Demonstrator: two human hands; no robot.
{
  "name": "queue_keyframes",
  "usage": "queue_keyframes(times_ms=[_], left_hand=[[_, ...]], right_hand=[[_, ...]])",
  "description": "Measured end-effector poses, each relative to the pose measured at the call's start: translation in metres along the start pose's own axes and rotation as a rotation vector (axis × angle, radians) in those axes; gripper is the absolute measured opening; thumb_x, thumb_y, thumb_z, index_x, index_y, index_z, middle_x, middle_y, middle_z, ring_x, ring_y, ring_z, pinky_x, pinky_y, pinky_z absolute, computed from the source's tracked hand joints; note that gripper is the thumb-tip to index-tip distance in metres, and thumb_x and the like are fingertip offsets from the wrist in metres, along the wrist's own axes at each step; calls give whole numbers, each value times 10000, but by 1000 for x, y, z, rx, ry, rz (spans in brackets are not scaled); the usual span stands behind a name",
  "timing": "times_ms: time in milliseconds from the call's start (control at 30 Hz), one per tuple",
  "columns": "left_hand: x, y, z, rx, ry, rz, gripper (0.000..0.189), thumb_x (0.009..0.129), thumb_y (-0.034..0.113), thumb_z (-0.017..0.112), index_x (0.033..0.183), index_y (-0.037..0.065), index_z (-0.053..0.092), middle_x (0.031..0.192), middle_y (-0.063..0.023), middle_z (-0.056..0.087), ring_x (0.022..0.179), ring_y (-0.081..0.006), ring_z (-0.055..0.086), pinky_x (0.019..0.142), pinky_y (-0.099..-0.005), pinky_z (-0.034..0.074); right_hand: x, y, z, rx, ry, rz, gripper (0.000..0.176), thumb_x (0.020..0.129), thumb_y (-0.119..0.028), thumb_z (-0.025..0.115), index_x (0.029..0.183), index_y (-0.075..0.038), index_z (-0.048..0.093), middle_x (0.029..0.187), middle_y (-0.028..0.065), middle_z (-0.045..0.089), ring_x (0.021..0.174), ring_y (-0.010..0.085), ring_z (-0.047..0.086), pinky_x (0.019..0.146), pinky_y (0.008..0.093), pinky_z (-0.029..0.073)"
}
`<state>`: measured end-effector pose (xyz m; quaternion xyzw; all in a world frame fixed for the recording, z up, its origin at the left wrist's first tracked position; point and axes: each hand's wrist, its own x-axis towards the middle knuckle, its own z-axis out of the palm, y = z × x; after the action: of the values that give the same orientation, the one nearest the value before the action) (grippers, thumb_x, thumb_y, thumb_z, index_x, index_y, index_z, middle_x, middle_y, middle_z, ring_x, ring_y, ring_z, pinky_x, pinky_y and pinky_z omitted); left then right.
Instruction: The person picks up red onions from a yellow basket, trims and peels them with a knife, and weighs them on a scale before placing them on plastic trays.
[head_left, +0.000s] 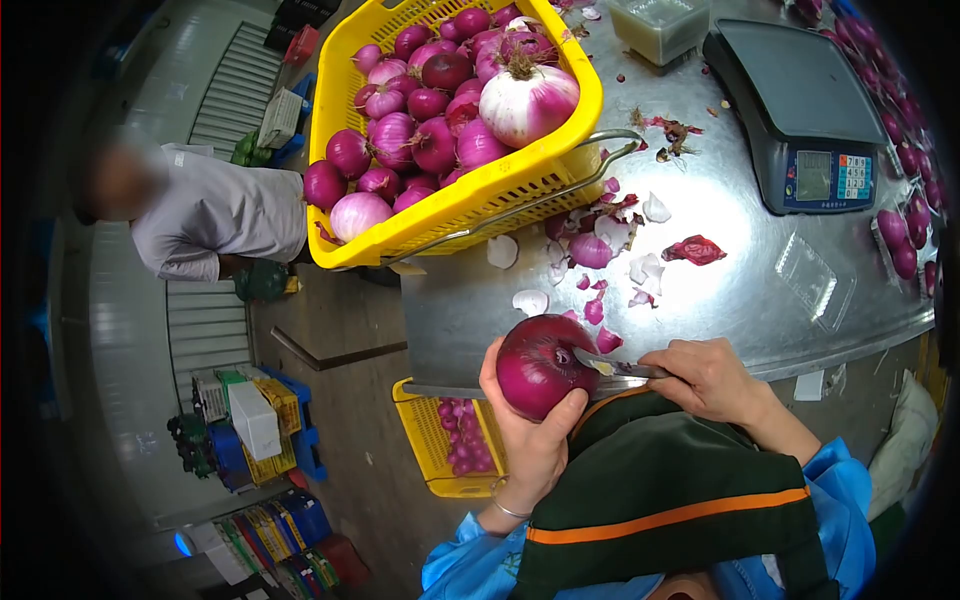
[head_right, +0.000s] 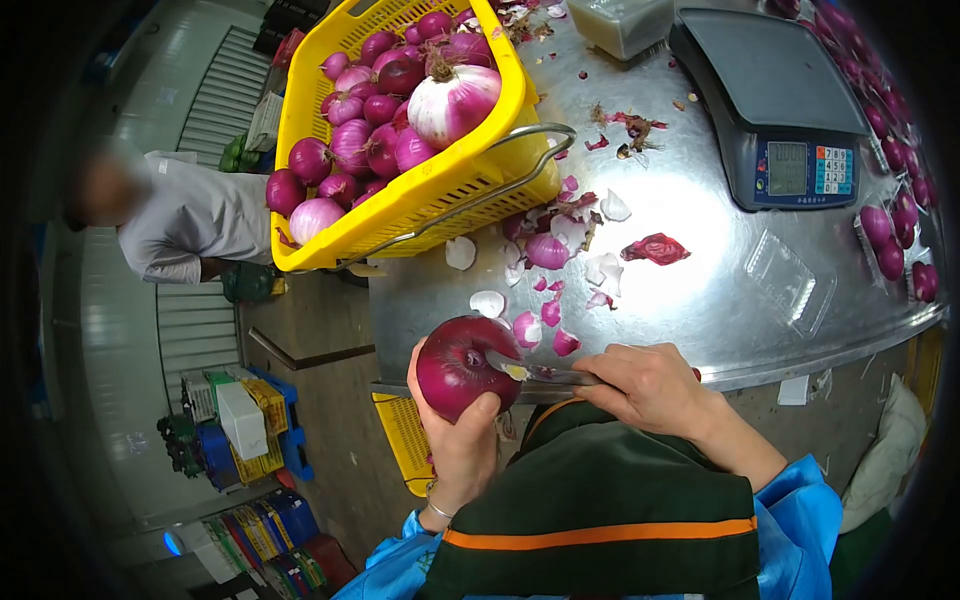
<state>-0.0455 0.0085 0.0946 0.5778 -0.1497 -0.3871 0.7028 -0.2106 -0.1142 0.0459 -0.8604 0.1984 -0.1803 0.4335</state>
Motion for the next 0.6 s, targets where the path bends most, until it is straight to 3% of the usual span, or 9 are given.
queue_keyframes(times_ms=[100, 233, 333, 400, 467, 600], left_hand=[[0, -7, -4, 199, -18, 95, 853, 677, -10, 751, 1348, 114, 238, 1258, -109, 389, 1148, -218, 448, 990, -363, 408], [4, -23, -2, 154, 13, 73, 821, 693, -16, 745, 1335, 116, 250, 1252, -110, 390, 1141, -218, 455, 980, -358, 422], [6, -29, 1, -59, 46, -74, 747, 739, -38, 705, 1325, 120, 269, 1243, -109, 401, 1131, -217, 469, 971, -352, 447], [12, -35, -11, -153, 50, -175, 720, 754, -34, 689, 1323, 118, 275, 1243, -111, 405, 1131, -225, 474, 970, -364, 454], [17, -40, -21, -291, 35, -303, 639, 795, -14, 644, 1315, 109, 294, 1240, -114, 418, 1130, -238, 487, 964, -391, 473], [15, -40, -25, -374, 30, -377, 679, 766, -40, 639, 1328, 102, 286, 1250, -115, 417, 1160, -253, 466, 995, -428, 442]], right_hand=[[-2, -1, 10, -72, 147, 29, 210, 805, -212, 664, 960, -78, 622, 714, 58, 597, 611, 239, 601, 528, 343, 474], [-3, 5, 44, -78, 259, 119, 201, 821, -217, 651, 943, -66, 600, 732, 67, 601, 631, 256, 609, 530, 356, 473], [-3, 9, 52, -39, 220, 275, 194, 858, -230, 618, 910, -49, 570, 719, 106, 612, 638, 292, 616, 538, 383, 471], [-1, 8, 53, 34, 81, 421, 211, 893, -249, 581, 897, -40, 551, 695, 148, 616, 629, 319, 617, 544, 400, 470], [1, 8, 56, 57, 95, 421, 228, 905, -264, 564, 896, -37, 547, 686, 157, 617, 620, 339, 611, 549, 412, 470], [-1, 16, 63, 39, 144, 392, 269, 936, -279, 511, 892, -19, 564, 679, 163, 614, 632, 336, 616, 589, 409, 479]])
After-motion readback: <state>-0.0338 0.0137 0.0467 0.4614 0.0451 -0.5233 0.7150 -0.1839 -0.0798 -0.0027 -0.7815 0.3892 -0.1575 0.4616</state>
